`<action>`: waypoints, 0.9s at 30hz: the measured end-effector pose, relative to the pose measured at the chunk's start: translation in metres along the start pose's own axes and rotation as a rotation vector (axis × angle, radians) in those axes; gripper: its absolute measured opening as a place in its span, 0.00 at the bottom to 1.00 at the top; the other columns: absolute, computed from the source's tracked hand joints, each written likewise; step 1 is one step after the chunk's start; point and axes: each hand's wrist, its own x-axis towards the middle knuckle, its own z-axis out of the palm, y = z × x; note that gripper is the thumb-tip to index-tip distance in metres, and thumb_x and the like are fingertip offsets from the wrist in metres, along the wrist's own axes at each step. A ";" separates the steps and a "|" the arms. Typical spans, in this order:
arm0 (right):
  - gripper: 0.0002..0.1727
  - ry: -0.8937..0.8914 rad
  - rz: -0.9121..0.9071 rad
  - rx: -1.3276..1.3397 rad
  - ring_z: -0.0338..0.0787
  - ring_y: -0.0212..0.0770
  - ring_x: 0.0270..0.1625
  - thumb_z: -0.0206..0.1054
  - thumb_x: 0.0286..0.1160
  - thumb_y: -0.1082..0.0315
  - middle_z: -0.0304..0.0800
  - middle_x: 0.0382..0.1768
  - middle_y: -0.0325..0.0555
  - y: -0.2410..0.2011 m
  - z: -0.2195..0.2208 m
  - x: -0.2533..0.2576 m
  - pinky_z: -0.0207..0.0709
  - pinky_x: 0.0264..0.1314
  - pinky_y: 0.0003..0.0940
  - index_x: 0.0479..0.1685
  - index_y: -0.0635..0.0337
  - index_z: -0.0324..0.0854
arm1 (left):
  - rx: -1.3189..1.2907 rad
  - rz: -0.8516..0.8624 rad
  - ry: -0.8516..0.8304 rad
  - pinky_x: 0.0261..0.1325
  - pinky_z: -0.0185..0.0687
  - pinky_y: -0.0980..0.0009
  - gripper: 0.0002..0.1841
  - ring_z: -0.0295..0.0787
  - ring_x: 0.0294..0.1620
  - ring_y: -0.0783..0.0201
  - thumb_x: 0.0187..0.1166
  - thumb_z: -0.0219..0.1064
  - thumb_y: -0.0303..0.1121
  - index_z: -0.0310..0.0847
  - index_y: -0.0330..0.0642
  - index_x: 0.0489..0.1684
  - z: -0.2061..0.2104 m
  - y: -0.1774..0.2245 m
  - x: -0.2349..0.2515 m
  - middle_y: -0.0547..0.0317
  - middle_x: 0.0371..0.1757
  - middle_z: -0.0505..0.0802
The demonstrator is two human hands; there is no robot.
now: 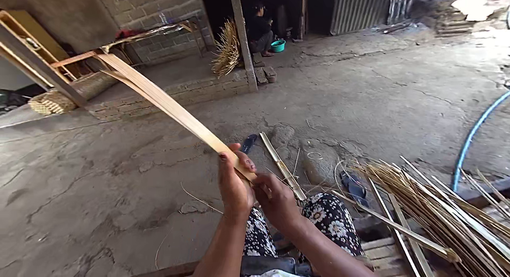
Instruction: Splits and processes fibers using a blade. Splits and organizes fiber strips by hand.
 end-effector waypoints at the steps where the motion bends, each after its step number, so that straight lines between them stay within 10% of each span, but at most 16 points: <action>1: 0.09 -0.019 0.061 0.048 0.94 0.37 0.43 0.69 0.73 0.74 0.93 0.42 0.50 0.001 -0.007 0.001 0.89 0.49 0.32 0.49 0.67 0.84 | 0.050 -0.014 -0.111 0.54 0.88 0.69 0.22 0.90 0.40 0.69 0.94 0.42 0.48 0.74 0.43 0.63 -0.009 0.002 0.001 0.66 0.36 0.91; 4: 0.12 -0.033 0.167 0.163 0.92 0.30 0.40 0.72 0.71 0.74 0.92 0.41 0.45 0.006 -0.023 -0.002 0.89 0.45 0.26 0.51 0.67 0.82 | 0.161 -0.089 -0.364 0.73 0.80 0.63 0.24 0.89 0.65 0.61 0.83 0.67 0.42 0.79 0.33 0.70 -0.033 0.011 0.009 0.53 0.61 0.94; 7: 0.13 -0.029 0.170 0.209 0.91 0.26 0.40 0.72 0.70 0.74 0.92 0.42 0.43 0.010 -0.027 -0.008 0.87 0.45 0.22 0.53 0.66 0.82 | 0.145 -0.124 -0.340 0.63 0.89 0.68 0.12 0.95 0.57 0.62 0.75 0.74 0.26 0.91 0.35 0.55 -0.039 0.015 0.013 0.50 0.57 0.96; 14: 0.11 0.002 0.038 0.123 0.91 0.28 0.43 0.71 0.72 0.73 0.93 0.42 0.46 0.012 -0.029 -0.011 0.86 0.51 0.21 0.51 0.64 0.85 | -0.094 -0.164 -0.358 0.61 0.91 0.66 0.15 0.96 0.56 0.61 0.69 0.80 0.35 0.95 0.43 0.52 -0.044 0.011 0.006 0.50 0.57 0.97; 19: 0.09 0.051 -0.026 -0.144 0.94 0.41 0.47 0.71 0.72 0.73 0.95 0.44 0.49 0.020 -0.024 -0.002 0.88 0.54 0.33 0.48 0.63 0.87 | 0.364 0.044 -0.107 0.47 0.94 0.68 0.07 0.95 0.40 0.66 0.73 0.69 0.22 0.87 0.34 0.46 -0.025 0.005 0.001 0.58 0.43 0.96; 23: 0.16 -0.171 0.119 -0.202 0.89 0.59 0.62 0.75 0.70 0.67 0.88 0.65 0.58 0.006 -0.036 -0.003 0.85 0.61 0.54 0.56 0.58 0.89 | 0.549 0.121 -0.129 0.51 0.94 0.66 0.08 0.95 0.44 0.68 0.77 0.68 0.25 0.88 0.39 0.49 -0.040 -0.002 0.002 0.62 0.50 0.96; 27: 0.11 -0.723 0.353 -0.026 0.93 0.54 0.48 0.70 0.78 0.66 0.93 0.45 0.56 -0.005 -0.026 -0.044 0.86 0.55 0.57 0.51 0.64 0.89 | 0.689 0.170 -0.099 0.54 0.94 0.66 0.10 0.95 0.48 0.68 0.77 0.71 0.26 0.87 0.38 0.54 -0.064 -0.004 0.015 0.61 0.53 0.95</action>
